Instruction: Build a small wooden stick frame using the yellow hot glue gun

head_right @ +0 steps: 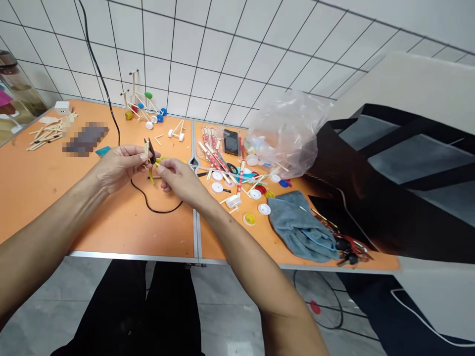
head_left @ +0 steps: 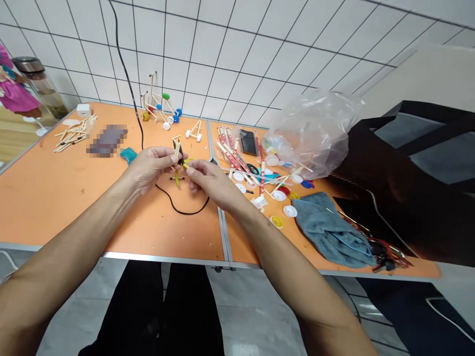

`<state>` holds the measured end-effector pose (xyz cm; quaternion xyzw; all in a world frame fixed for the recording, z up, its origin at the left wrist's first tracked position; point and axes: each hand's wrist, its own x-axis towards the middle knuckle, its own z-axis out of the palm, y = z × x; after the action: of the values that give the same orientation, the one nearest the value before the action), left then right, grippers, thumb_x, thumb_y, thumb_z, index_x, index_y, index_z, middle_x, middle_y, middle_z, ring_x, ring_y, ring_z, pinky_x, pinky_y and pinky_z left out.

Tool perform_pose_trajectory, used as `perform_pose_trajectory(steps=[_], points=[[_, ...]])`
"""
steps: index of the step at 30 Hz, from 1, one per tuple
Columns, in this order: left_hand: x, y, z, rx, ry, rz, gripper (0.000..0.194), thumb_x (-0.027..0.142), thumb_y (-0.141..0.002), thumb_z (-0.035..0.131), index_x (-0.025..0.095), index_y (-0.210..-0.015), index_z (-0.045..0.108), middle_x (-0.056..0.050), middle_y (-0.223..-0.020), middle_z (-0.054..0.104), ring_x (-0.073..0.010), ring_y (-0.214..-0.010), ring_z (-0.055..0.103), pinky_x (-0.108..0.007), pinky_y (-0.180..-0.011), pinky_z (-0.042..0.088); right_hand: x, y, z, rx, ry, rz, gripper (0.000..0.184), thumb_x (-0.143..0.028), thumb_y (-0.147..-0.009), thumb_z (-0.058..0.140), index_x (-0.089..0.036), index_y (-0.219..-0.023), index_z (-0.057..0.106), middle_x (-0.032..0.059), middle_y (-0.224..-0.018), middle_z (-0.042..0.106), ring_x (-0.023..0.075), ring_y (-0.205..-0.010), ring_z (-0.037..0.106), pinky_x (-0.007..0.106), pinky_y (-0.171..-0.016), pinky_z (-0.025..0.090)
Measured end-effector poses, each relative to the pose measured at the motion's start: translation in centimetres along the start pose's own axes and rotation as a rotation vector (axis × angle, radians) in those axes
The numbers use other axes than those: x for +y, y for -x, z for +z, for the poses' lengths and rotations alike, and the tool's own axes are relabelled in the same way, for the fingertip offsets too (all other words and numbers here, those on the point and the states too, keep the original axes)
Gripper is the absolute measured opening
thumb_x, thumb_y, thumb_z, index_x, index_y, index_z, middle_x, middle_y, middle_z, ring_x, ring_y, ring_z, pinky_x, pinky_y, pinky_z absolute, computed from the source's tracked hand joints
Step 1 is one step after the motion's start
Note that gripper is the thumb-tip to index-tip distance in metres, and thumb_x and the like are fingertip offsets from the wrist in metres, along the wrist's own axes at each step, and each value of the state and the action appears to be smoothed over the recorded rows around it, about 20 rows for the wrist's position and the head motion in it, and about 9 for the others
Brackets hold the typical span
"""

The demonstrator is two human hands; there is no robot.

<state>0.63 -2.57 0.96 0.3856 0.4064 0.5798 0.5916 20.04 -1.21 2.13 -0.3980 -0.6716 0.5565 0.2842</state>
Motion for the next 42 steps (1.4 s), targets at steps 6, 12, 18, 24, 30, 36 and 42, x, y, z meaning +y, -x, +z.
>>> perform_pose_trajectory(steps=[6,12,18,24,30,36,42], points=[[0.2,0.3,0.2,-0.062,0.056,-0.042,0.010,0.012,-0.074,0.093,0.013,-0.074,0.083,-0.012,-0.089,0.085,-0.0120,-0.065,0.069,-0.024,-0.062,0.055,0.7,0.0,1.2,-0.103,-0.007,-0.013,0.003,-0.020,-0.100,0.060,-0.023,-0.099,0.059,-0.0078,-0.067,0.053,0.0109,-0.052,0.046,0.025,-0.052,0.041],[0.7,0.4,-0.1,-0.062,-0.042,-0.035,0.018,0.021,-0.071,0.098,0.014,-0.074,0.082,-0.008,-0.074,0.080,-0.0141,-0.064,0.070,-0.024,-0.061,0.055,1.0,0.3,0.7,-0.138,0.017,-0.052,0.030,-0.043,-0.113,0.054,-0.020,-0.098,0.066,-0.0028,-0.068,0.060,0.0118,-0.057,0.051,0.025,-0.057,0.046],[1.4,0.9,0.3,0.002,-0.329,0.044,0.024,0.030,-0.074,0.097,0.016,-0.076,0.078,-0.010,-0.086,0.085,-0.0157,-0.065,0.074,-0.025,-0.059,0.052,0.3,0.7,-0.8,-0.082,-0.021,-0.068,0.048,-0.066,-0.110,0.056,-0.020,-0.112,0.073,0.0037,-0.094,0.075,0.0103,-0.062,0.056,0.024,-0.057,0.049],[1.5,1.2,0.6,-0.017,-0.424,0.071,0.019,0.029,-0.079,0.091,0.016,-0.079,0.077,-0.010,-0.085,0.085,-0.0157,-0.062,0.073,-0.026,-0.058,0.052,-0.5,1.2,-1.2,-0.097,0.104,-0.056,0.048,-0.063,-0.111,0.055,-0.019,-0.111,0.074,0.0046,-0.095,0.076,0.0113,-0.066,0.060,0.024,-0.058,0.054],[1.6,1.4,0.8,-0.025,-0.440,0.089,0.007,0.021,-0.081,0.083,0.017,-0.079,0.078,-0.008,-0.081,0.084,-0.0146,-0.059,0.071,-0.026,-0.059,0.055,-0.8,1.4,-1.5,-0.025,0.348,-0.098,0.055,-0.068,-0.111,0.050,-0.019,-0.105,0.075,0.0063,-0.096,0.074,0.0147,-0.073,0.064,0.028,-0.064,0.051],[1.5,1.4,1.1,-0.042,-0.437,0.027,0.006,0.011,-0.081,0.081,0.017,-0.079,0.079,-0.006,-0.077,0.082,-0.0139,-0.057,0.070,-0.025,-0.057,0.053,-0.7,1.3,-1.4,0.005,0.543,-0.178,0.054,-0.065,-0.115,0.042,-0.022,-0.109,0.074,0.0068,-0.102,0.077,0.0220,-0.094,0.070,0.032,-0.081,0.050],[1.4,1.2,1.1,-0.033,-0.451,0.005,0.011,0.006,-0.080,0.077,0.017,-0.080,0.080,-0.006,-0.077,0.083,-0.0135,-0.056,0.069,-0.024,-0.056,0.052,-0.9,1.2,-1.1,0.035,0.654,-0.183,0.049,-0.060,-0.116,0.041,-0.023,-0.103,0.071,0.0073,-0.098,0.076,0.0245,-0.096,0.070,0.033,-0.083,0.047]])
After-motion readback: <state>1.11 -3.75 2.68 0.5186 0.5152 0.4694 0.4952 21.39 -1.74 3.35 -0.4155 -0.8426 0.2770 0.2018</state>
